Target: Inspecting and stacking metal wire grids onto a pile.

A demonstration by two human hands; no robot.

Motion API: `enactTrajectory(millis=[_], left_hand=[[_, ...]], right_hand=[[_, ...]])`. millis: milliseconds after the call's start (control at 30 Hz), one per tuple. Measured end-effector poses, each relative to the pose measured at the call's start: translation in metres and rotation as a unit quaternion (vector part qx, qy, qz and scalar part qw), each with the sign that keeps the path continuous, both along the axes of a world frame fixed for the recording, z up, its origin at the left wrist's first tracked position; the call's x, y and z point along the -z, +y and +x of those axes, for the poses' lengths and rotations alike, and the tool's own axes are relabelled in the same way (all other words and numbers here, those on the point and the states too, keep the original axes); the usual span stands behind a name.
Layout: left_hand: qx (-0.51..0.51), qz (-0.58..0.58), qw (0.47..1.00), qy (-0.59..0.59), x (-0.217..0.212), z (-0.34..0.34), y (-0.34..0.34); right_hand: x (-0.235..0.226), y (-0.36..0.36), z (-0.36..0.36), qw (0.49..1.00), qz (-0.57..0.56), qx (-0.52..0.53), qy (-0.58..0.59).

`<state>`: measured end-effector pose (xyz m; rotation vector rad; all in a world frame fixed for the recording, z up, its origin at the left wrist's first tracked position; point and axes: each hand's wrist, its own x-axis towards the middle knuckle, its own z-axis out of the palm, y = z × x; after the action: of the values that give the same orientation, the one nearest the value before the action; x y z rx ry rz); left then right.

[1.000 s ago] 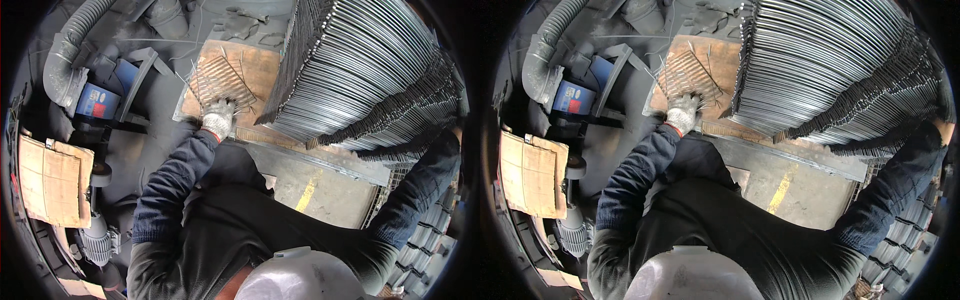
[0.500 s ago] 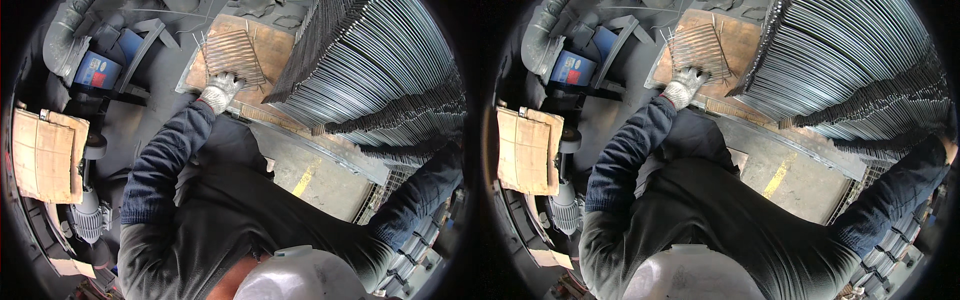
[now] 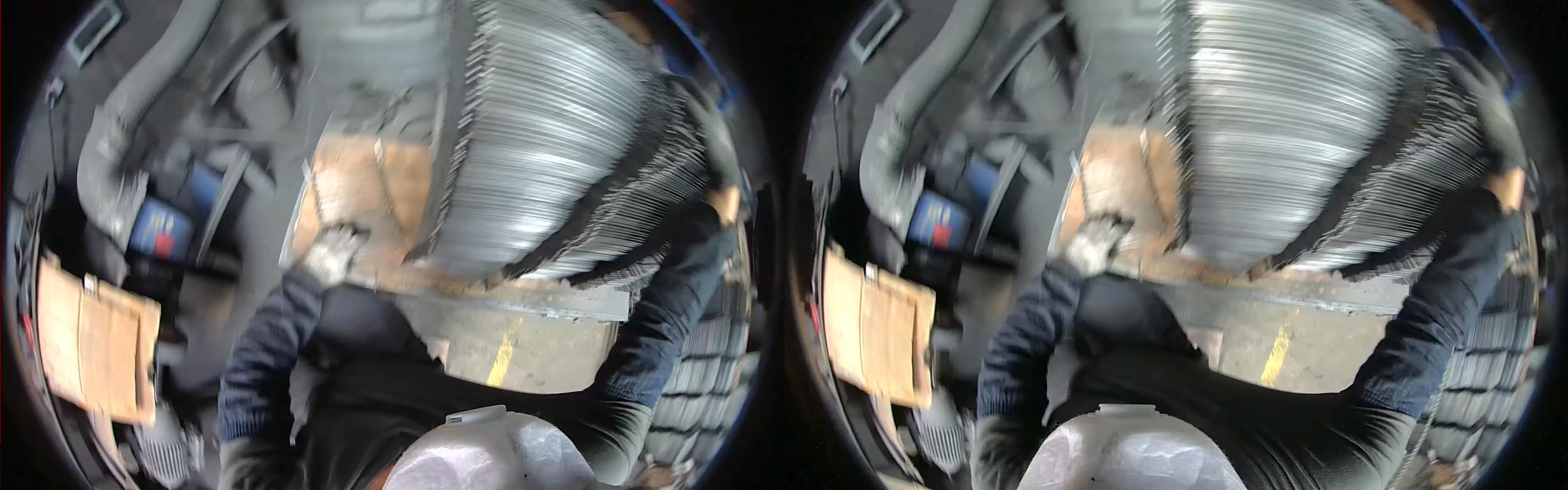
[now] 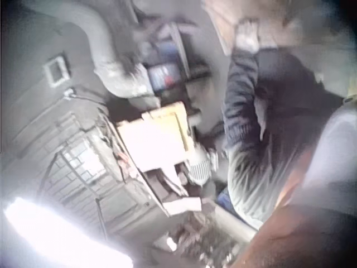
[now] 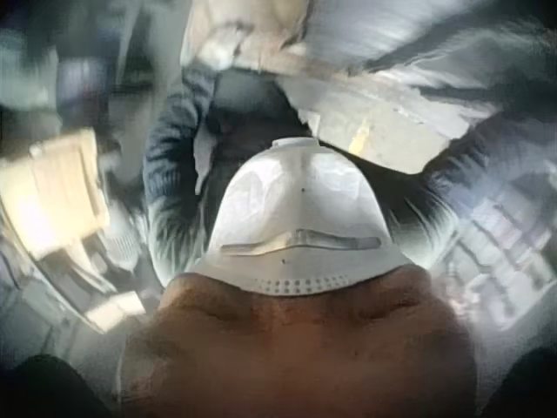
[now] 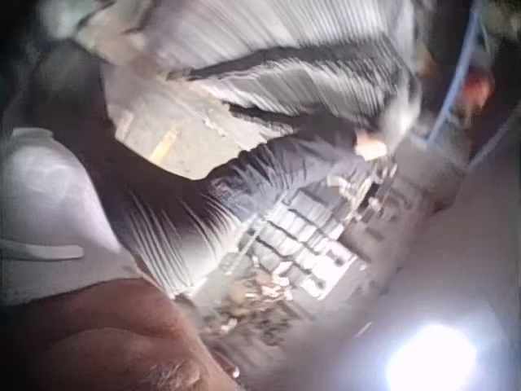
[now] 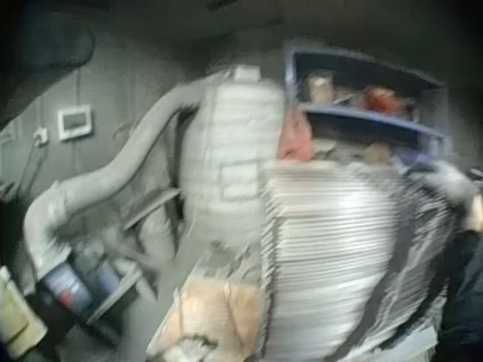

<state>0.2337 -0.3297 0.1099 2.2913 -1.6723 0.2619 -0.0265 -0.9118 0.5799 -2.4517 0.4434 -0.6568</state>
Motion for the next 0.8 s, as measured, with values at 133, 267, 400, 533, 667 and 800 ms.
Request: enactTrajectory(millis=[133, 267, 400, 533, 667, 800], left_hand=[[-0.071, -0.109, 0.990, 0.055, -0.081, 0.010, -0.020], [-0.101, -0.333, 0.926, 0.146, -0.223, 0.030, -0.080], [-0.025, -0.364, 0.919, 0.147, -0.354, 0.056, -0.152], [-0.018, -0.195, 0.974, 0.118, -0.448, 0.060, -0.219], [0.037, -0.032, 0.996, 0.073, -0.474, 0.033, -0.264], [0.084, 0.097, 0.990, -0.055, -0.456, 0.050, -0.268]], right_hand=[[0.009, 0.047, 0.019, 0.994, -0.060, 0.070, 0.053], [0.009, 0.058, 0.019, 0.983, -0.130, 0.123, 0.048], [0.001, 0.066, 0.017, 0.979, -0.122, 0.136, 0.088], [-0.006, 0.068, 0.016, 0.976, -0.128, 0.144, 0.105], [-0.007, 0.069, 0.023, 0.974, -0.126, 0.140, 0.126], [-0.012, 0.074, 0.026, 0.973, -0.139, 0.137, 0.123]])
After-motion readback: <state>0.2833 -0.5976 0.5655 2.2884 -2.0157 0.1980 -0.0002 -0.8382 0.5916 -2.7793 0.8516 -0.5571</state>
